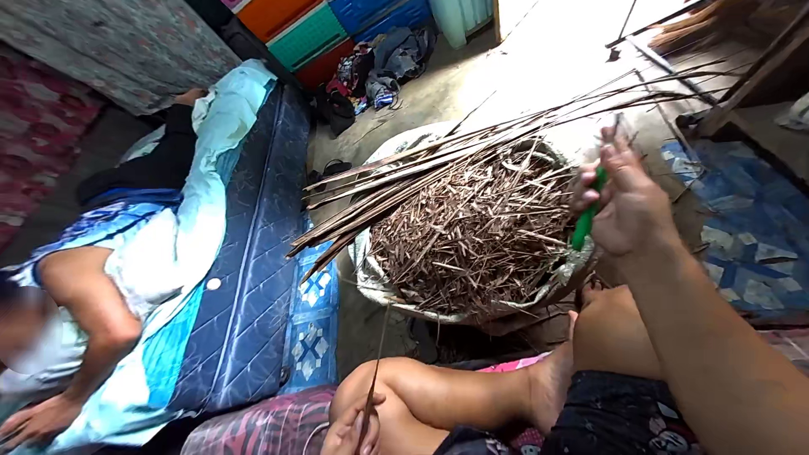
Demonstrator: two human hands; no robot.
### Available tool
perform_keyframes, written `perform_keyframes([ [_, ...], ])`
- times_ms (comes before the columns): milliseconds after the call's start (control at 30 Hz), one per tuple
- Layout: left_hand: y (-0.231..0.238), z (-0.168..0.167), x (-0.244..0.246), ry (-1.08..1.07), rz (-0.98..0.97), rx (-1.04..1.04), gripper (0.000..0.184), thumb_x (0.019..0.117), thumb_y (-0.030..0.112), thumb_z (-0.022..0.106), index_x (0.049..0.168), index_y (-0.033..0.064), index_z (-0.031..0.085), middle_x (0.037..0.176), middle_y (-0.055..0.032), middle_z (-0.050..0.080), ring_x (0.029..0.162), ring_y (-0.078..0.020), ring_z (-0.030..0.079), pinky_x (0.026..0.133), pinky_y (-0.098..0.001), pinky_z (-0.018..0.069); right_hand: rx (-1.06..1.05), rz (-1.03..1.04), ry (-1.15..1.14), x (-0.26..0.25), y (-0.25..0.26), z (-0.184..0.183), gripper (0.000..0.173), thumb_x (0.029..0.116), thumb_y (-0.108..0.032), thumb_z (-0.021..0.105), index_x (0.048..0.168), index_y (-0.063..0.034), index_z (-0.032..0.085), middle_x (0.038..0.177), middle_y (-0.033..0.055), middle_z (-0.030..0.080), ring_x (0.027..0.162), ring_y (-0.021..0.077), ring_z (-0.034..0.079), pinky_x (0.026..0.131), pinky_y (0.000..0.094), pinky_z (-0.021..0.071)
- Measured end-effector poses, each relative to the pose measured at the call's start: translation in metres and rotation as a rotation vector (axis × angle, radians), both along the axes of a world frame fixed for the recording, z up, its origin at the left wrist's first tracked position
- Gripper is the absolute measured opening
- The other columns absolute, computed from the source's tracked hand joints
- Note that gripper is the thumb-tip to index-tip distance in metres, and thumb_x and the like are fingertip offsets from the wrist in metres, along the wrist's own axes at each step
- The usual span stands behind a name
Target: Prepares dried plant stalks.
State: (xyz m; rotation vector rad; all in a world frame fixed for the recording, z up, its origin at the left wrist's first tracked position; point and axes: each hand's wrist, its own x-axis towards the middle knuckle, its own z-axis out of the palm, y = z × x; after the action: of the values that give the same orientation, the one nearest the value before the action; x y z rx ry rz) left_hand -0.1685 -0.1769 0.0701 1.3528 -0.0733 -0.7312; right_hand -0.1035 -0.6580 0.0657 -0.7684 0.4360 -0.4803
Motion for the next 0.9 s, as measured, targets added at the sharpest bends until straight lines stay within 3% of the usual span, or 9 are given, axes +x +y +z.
perform_keyframes([
  [67, -0.005, -0.001, -0.004, 0.018, 0.076, -0.035, 0.031, 0.1079, 0.03, 0.049, 0.132, 0.0219, 0.066, 0.065, 0.0085, 0.056, 0.046, 0.002, 0.044, 0.043, -0.0148, 0.0391, -0.051, 0.076, 0.024, 0.001, 0.015, 0.002, 0.037, 0.1129, -0.032, 0.04, 0.15, -0.0297, 0.039, 0.077, -0.0075, 0.057, 0.055, 0.0015, 0.054, 0.049, 0.0152, 0.0468],
  [167, -0.025, -0.003, -0.008, 0.063, 0.13, -0.111, 0.03, 0.1042, 0.03, 0.056, 0.13, 0.0179, 0.067, 0.064, 0.009, 0.055, 0.044, 0.0029, 0.045, 0.041, -0.0131, 0.0395, -0.23, 0.438, 0.118, -0.006, 0.063, 0.007, 0.044, 0.1098, -0.024, 0.039, 0.154, -0.0221, 0.036, 0.07, -0.0051, 0.055, 0.052, 0.0051, 0.055, 0.047, 0.0198, 0.0506],
  [267, -0.041, -0.005, -0.009, 0.148, 0.107, -0.185, 0.031, 0.102, 0.028, 0.058, 0.13, 0.0186, 0.066, 0.064, 0.0094, 0.056, 0.044, 0.0022, 0.045, 0.041, -0.014, 0.0395, -0.355, 0.926, 0.168, -0.024, 0.118, 0.011, 0.052, 0.1042, -0.019, 0.052, 0.154, -0.0125, 0.039, 0.084, 0.0009, 0.061, 0.059, 0.0076, 0.058, 0.052, 0.0239, 0.0527],
  [433, -0.065, -0.016, -0.016, 0.376, 0.02, -0.48, 0.033, 0.1004, 0.029, 0.064, 0.13, 0.0148, 0.064, 0.074, 0.0045, 0.064, 0.05, -0.0013, 0.055, 0.046, -0.0155, 0.0472, -0.299, 1.384, 0.061, -0.045, 0.161, 0.002, 0.064, 0.1039, -0.019, 0.057, 0.161, -0.0157, 0.03, 0.087, 0.006, 0.066, 0.056, 0.0104, 0.06, 0.051, 0.0269, 0.0532],
  [500, -0.074, -0.018, -0.019, 0.462, -0.009, -0.542, 0.026, 0.1017, 0.027, 0.062, 0.125, 0.0153, 0.066, 0.076, 0.0049, 0.064, 0.051, -0.001, 0.056, 0.047, -0.0149, 0.0475, -0.277, 1.437, 0.026, -0.047, 0.163, -0.001, 0.062, 0.105, -0.02, 0.057, 0.161, -0.0159, 0.03, 0.088, 0.0058, 0.066, 0.055, 0.0091, 0.06, 0.051, 0.0249, 0.0531],
  [567, -0.08, -0.02, -0.021, 0.523, -0.026, -0.59, 0.024, 0.103, 0.025, 0.06, 0.124, 0.0142, 0.065, 0.077, 0.0041, 0.064, 0.052, -0.0015, 0.056, 0.049, -0.015, 0.0483, -0.268, 1.434, 0.03, -0.048, 0.16, -0.002, 0.052, 0.1057, -0.02, 0.057, 0.155, -0.0149, 0.04, 0.091, 0.0057, 0.066, 0.057, 0.0086, 0.06, 0.052, 0.0237, 0.0531],
  [633, -0.084, -0.02, -0.02, 0.544, -0.024, -0.601, 0.028, 0.1025, 0.024, 0.061, 0.128, 0.0132, 0.064, 0.076, 0.0035, 0.064, 0.051, -0.0019, 0.057, 0.048, -0.0155, 0.0481, -0.271, 1.412, 0.06, -0.047, 0.156, 0.0, 0.031, 0.1065, -0.02, 0.057, 0.136, -0.0107, 0.051, 0.086, 0.0015, 0.065, 0.056, 0.0065, 0.059, 0.052, 0.0219, 0.0523],
  [700, -0.086, -0.019, -0.018, 0.547, -0.033, -0.604, 0.029, 0.1019, 0.024, 0.061, 0.129, 0.0132, 0.062, 0.074, 0.0039, 0.064, 0.051, -0.0019, 0.057, 0.048, -0.0155, 0.0478, -0.261, 1.403, 0.067, -0.045, 0.153, 0.001, 0.021, 0.1067, -0.02, 0.058, 0.125, -0.0096, 0.054, 0.084, -0.0012, 0.065, 0.056, 0.0042, 0.058, 0.051, 0.0198, 0.0513],
  [900, -0.088, -0.019, -0.013, 0.58, -0.069, -0.632, 0.031, 0.1012, 0.021, 0.062, 0.13, 0.0125, 0.061, 0.076, 0.0036, 0.064, 0.052, -0.0028, 0.057, 0.048, -0.016, 0.0482, -0.267, 1.369, 0.08, -0.044, 0.148, 0.003, 0.018, 0.1065, -0.023, 0.058, 0.12, -0.0103, 0.057, 0.078, -0.0025, 0.062, 0.056, 0.0043, 0.058, 0.052, 0.0193, 0.0517],
])
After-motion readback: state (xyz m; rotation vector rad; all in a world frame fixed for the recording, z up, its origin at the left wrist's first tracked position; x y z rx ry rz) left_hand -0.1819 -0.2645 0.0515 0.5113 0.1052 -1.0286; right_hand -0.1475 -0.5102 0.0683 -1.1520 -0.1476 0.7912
